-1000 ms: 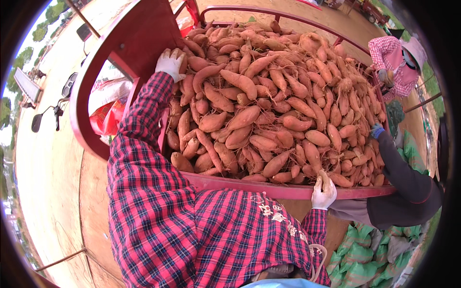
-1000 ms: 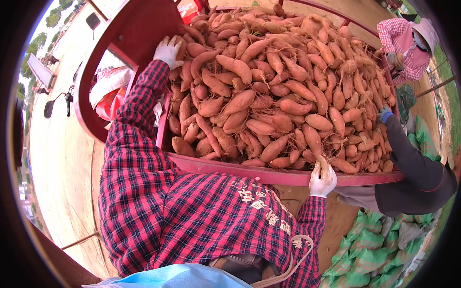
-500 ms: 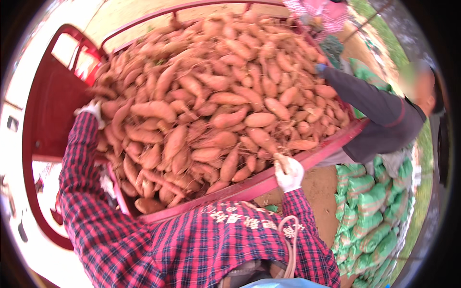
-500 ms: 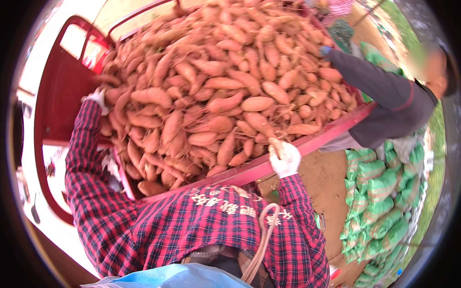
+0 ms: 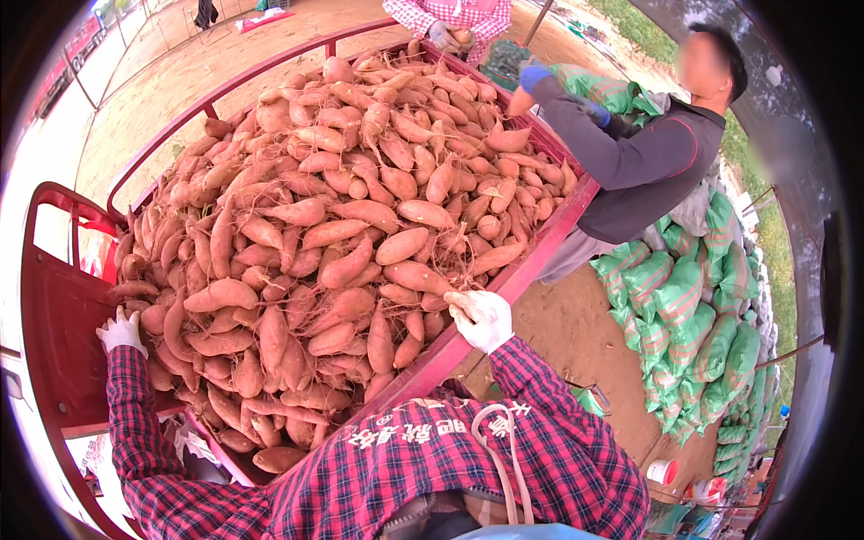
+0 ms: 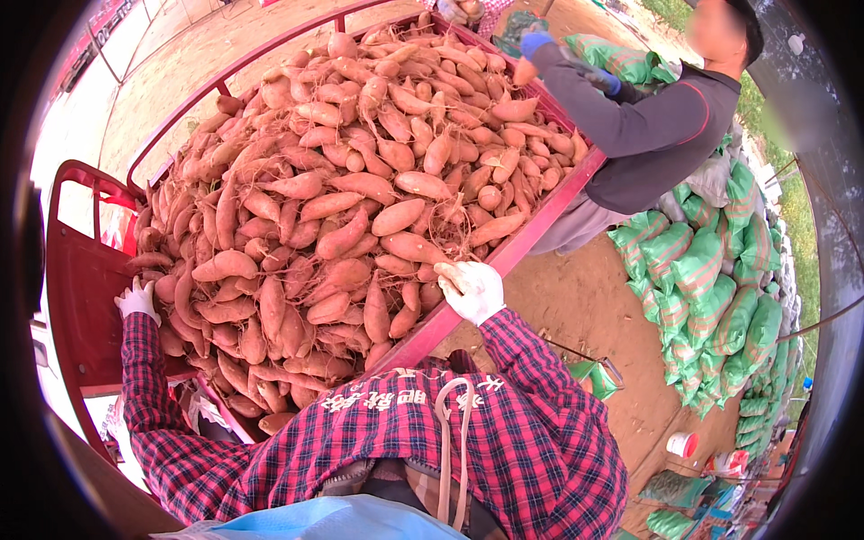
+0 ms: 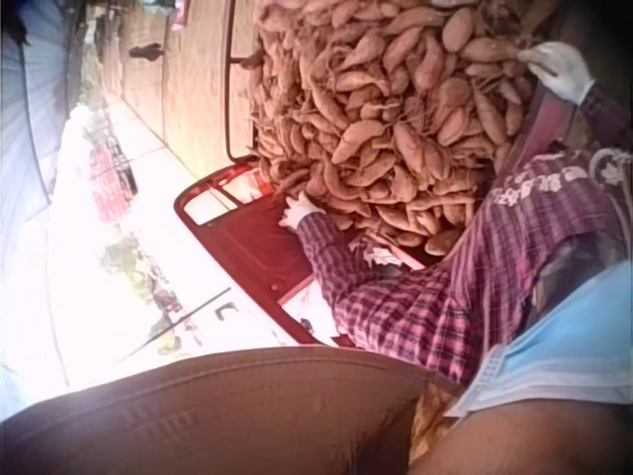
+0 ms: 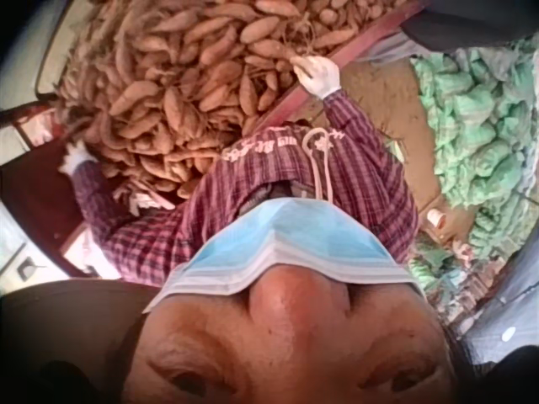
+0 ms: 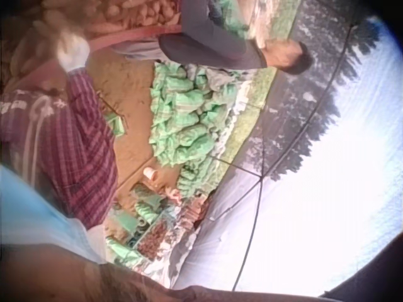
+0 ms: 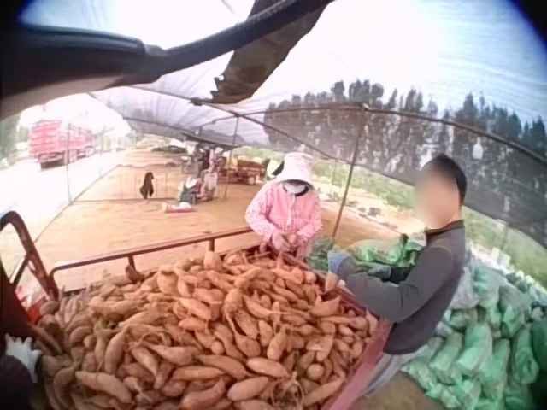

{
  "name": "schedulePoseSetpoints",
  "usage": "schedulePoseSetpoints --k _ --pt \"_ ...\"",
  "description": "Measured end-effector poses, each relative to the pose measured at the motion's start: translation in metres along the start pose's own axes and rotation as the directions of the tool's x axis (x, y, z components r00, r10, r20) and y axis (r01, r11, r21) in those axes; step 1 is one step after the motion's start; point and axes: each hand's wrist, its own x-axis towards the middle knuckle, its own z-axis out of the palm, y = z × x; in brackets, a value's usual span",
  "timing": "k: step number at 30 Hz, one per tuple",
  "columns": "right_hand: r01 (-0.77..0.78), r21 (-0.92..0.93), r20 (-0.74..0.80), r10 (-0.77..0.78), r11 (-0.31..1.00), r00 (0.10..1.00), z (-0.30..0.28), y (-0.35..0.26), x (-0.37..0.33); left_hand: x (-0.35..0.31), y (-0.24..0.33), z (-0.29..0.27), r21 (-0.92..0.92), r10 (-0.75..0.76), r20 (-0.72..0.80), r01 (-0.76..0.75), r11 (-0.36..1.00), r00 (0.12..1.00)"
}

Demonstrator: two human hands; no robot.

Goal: The person picks sweet potatoes from a large red bin, removes roots and debris, and places them into a green sack on a scale. The sack is then lifted and placed onto a conveyor belt for transport.

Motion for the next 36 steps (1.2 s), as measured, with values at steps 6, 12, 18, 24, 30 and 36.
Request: schedulePoseSetpoints --k 6,12,18,24,30,36 --pt "0.026 -0.003 -0.052 -0.026 1.0 0.998 0.002 0.005 -0.002 0.027 -0.005 0.026 -0.079 -0.039 -0.087 0.032 0.996 0.995" --pt "0.014 -0.014 -0.067 -0.015 1.0 0.998 0.005 0.005 -0.002 0.055 -0.037 0.068 -0.782 -0.163 -0.284 -0.13 0.609 0.945" --pt "-0.037 -0.011 -0.057 0.036 0.999 0.998 0.004 0.006 -0.004 -0.029 -0.022 0.034 -0.87 -0.241 -0.384 -0.436 -0.231 0.892" --pt "-0.453 0.732 0.357 0.279 0.51 0.891 -0.006 -0.024 0.003 -0.168 0.069 -0.069 -0.589 -0.042 -0.585 -0.46 -0.664 0.81" --pt "-0.141 0.961 0.173 0.117 -0.238 0.978 -0.027 -0.043 -0.008 -0.268 0.231 -0.15 -0.49 0.578 -0.562 0.324 -0.809 0.592" --pt "0.145 0.866 0.095 0.442 -0.478 0.892 -0.053 0.0 -0.117 -0.335 0.357 -0.152 -0.852 0.933 -0.359 0.416 -0.317 -0.025"
